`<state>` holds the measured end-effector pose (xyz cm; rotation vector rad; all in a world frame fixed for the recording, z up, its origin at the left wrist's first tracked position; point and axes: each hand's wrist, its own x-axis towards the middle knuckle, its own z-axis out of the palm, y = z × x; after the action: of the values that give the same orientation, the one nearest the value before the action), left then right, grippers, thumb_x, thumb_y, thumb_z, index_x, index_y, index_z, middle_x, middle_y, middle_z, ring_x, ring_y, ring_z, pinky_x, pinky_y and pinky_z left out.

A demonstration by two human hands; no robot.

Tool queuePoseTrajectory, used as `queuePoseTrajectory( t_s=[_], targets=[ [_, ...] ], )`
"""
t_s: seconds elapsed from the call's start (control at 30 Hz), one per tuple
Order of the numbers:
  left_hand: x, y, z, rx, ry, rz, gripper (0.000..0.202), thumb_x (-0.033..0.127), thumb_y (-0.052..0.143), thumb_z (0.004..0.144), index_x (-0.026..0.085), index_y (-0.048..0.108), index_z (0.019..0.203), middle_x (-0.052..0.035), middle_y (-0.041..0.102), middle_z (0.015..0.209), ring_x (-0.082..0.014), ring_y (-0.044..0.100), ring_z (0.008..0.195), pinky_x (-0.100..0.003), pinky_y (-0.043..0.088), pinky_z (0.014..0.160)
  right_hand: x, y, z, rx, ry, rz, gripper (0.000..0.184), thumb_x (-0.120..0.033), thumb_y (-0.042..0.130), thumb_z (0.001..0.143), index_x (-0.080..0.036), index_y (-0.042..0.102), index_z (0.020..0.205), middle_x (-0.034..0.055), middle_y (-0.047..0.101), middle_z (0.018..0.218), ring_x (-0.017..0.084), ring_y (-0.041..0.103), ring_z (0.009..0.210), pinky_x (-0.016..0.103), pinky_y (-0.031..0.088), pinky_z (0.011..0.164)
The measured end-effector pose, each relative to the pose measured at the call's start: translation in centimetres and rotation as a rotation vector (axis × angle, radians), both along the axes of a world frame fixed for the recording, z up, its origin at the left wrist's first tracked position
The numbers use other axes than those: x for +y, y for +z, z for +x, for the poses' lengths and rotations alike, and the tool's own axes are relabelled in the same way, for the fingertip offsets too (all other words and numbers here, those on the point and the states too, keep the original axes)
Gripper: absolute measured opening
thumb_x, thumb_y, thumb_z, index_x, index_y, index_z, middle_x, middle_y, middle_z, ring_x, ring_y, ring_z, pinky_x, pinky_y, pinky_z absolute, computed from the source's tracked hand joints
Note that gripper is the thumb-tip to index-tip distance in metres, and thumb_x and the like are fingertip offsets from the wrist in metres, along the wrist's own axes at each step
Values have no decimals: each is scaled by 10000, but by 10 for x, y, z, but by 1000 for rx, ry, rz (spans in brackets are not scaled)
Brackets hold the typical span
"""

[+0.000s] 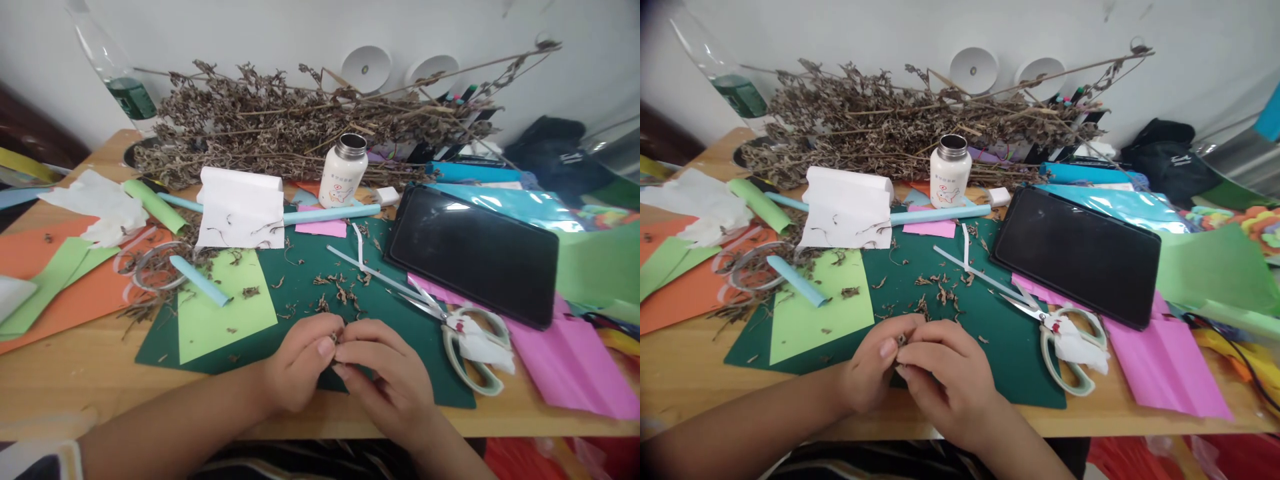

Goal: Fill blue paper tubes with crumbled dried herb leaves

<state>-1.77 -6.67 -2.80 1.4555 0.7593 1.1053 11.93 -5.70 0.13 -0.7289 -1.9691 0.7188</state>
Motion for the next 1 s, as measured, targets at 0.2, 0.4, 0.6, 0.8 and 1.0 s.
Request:
queuePoseTrajectory(
  t_s=[0.2,0.4,0.6,0.8,1.0],
  targets=[
    [0,1,1,41,39,50,403,465,197,843,161,337,619,0,330,579,-117,323,546,-264,295,527,2,6,-5,17,-14,-22,92,-108,552,713,-187,546,760,0,598,667,98,565,605,205,482,557],
    [3,-1,0,118,-4,221,443,461,114,854,163,348,624,-14,365,593,-131,351,568,-272,315,550,-1,11,-2,-88,-60,100,86,-106,507,732,-162,573,734,14,584,647,102,523,578,225,467,533],
    [3,-4,1,132,-35,275,536,569,26,802,167,349,656,-21,357,586,-145,343,556,-302,316,547,-1,22,2,-343,-3,394,146,-75,455,713,-152,574,679,13,567,558,131,512,554,283,420,508],
    [-1,5,9,218,13,266,522,560,-8,797,187,318,632,-24,347,566,-159,336,539,-316,299,551,3,27,7,-425,35,522,141,-180,558,672,-195,522,536,-20,608,626,122,464,530,299,364,433],
    [0,7,6,173,28,124,575,566,-11,804,162,367,645,-15,377,561,-137,345,538,-280,303,542,6,13,17,-389,67,528,115,-133,537,700,-190,578,792,10,616,694,151,505,581,314,394,450]
  ],
)
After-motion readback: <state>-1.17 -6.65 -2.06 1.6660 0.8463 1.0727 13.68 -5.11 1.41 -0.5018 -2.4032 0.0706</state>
